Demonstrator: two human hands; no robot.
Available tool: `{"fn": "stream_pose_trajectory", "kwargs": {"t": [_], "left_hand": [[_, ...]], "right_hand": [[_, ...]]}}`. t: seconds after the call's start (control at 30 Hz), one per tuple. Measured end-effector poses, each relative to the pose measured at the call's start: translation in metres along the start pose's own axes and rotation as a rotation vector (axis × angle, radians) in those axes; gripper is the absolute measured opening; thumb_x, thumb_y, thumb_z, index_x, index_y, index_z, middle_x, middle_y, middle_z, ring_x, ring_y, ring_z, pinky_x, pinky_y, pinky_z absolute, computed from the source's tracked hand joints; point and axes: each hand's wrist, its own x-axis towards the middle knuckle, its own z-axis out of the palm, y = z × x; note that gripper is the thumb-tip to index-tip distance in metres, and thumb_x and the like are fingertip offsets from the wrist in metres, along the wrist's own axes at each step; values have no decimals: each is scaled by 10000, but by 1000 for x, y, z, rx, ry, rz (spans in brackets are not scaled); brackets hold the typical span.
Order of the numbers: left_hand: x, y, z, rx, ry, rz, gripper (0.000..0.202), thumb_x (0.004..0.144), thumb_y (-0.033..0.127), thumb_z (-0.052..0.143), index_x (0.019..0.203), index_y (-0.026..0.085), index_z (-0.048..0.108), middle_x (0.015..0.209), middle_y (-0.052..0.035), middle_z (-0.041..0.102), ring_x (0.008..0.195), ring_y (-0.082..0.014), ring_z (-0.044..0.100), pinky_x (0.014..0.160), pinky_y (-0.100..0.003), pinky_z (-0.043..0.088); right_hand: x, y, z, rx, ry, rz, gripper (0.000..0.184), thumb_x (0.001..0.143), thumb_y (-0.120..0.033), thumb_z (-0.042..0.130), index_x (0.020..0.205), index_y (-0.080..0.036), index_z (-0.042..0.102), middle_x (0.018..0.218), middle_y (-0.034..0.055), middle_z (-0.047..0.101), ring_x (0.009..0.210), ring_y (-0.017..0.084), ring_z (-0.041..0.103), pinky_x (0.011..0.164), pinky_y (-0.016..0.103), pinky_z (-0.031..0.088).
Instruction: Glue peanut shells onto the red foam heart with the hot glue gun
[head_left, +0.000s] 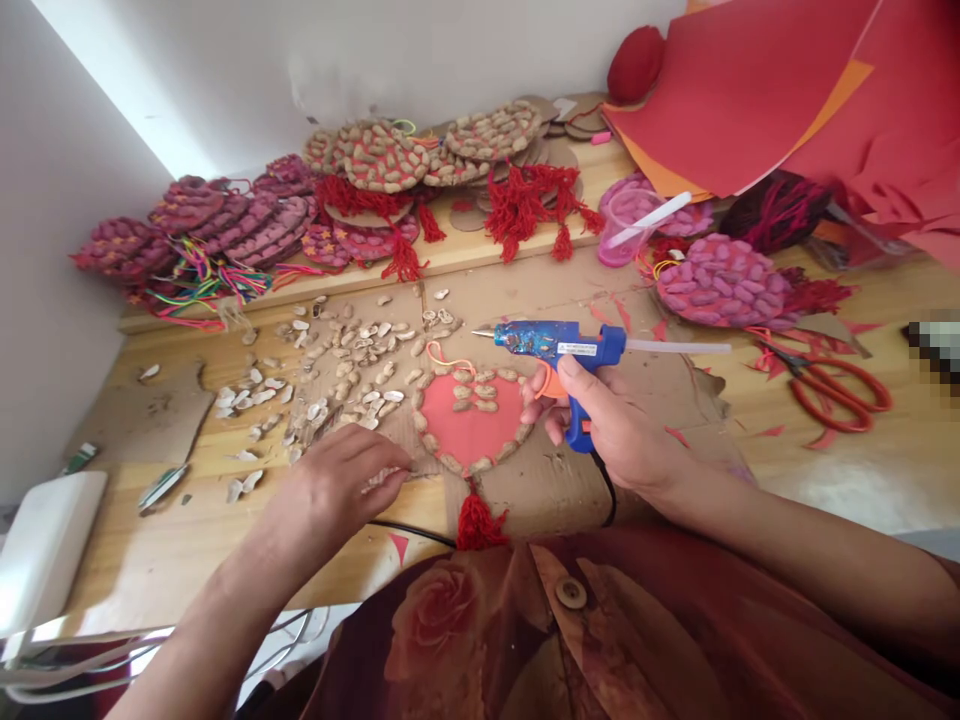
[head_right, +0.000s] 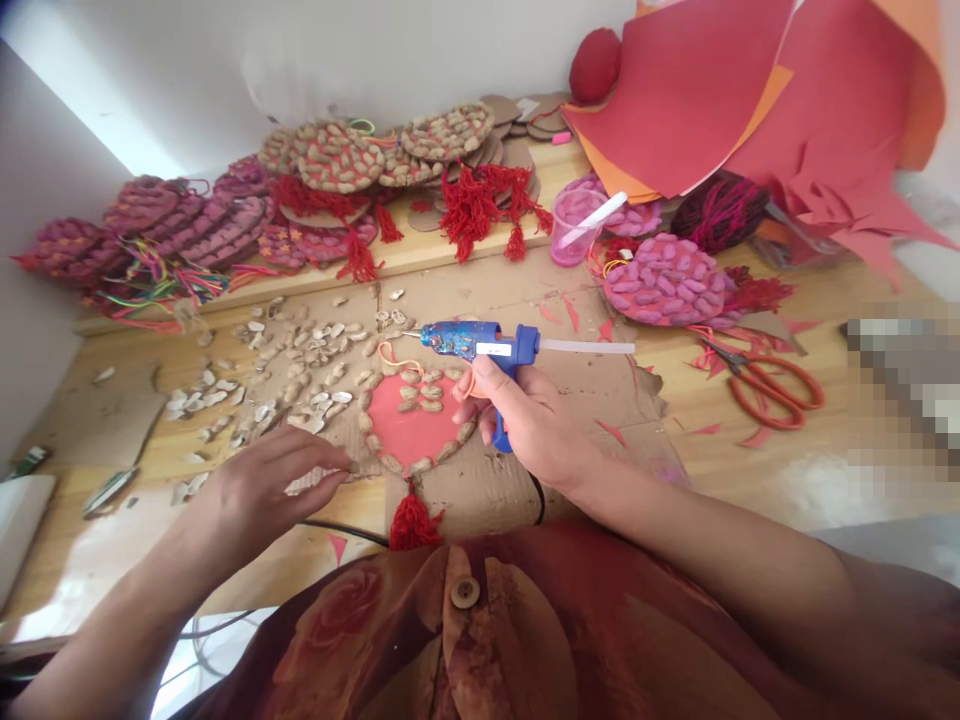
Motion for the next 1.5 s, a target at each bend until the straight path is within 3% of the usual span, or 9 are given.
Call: {"fn": "stream_pose_trajectory", "kwargs": {"t": [0.1,0.23,0.33,0.43,0.63,0.8,1.5], "left_hand": [[1,8,0,-281,150,-241,50,862,252,742,903,221,743,858,-15,737,781,-149,658,728,-257,501],[16,27,3,-900,247,-562,192,751,363,849,802,199,764,718,-17,708,628,-113,602,595,-210,471],[30,38,10,-1308,224,-673,298,677,415,899,745,164,752,691,-32,673,632,-104,574,602,-200,474],[39,43,15,-1507,192,-678,321,674,410,904,711,141,734,685,-38,643,633,-89,542,573,-169,445],[46,44,17,-1598,157,-706,347,650,410,925,682,132,721,674,-45,636,634,-89,549,550,-152,437],[46,45,17,-1625,165,-698,345,645,407,930,691,135,723,668,-36,634,632,-86,554,554,-149,443],[45,43,17,-1649,163,-684,294,657,369,924,721,151,737,658,-34,642,633,-98,548,554,-175,404]], "right_hand": [[-4,-5,1,-8,-51,27,361,971,-547,573,868,-206,631,902,49,683,636,134,618,491,235,446],[-14,-14,2,-139,-181,31,409,979,-582,537,922,-190,639,876,51,674,596,117,567,537,256,445],[-22,-22,2,-267,-260,7,424,995,-582,501,951,-184,639,808,46,668,596,127,546,542,265,429],[-26,-29,3,-395,-319,-87,418,1016,-543,474,838,-190,612,775,38,651,611,130,547,557,272,428],[-28,-33,0,-592,-370,-180,428,1043,-493,385,797,-209,588,708,34,606,682,186,610,615,322,480],[-29,-33,-2,-645,-382,-158,414,1047,-461,371,773,-218,563,689,28,605,628,179,592,582,324,469],[-31,-18,-9,-570,-415,-115,387,1064,-470,378,810,-217,523,709,4,565,622,156,515,586,334,377]]}}
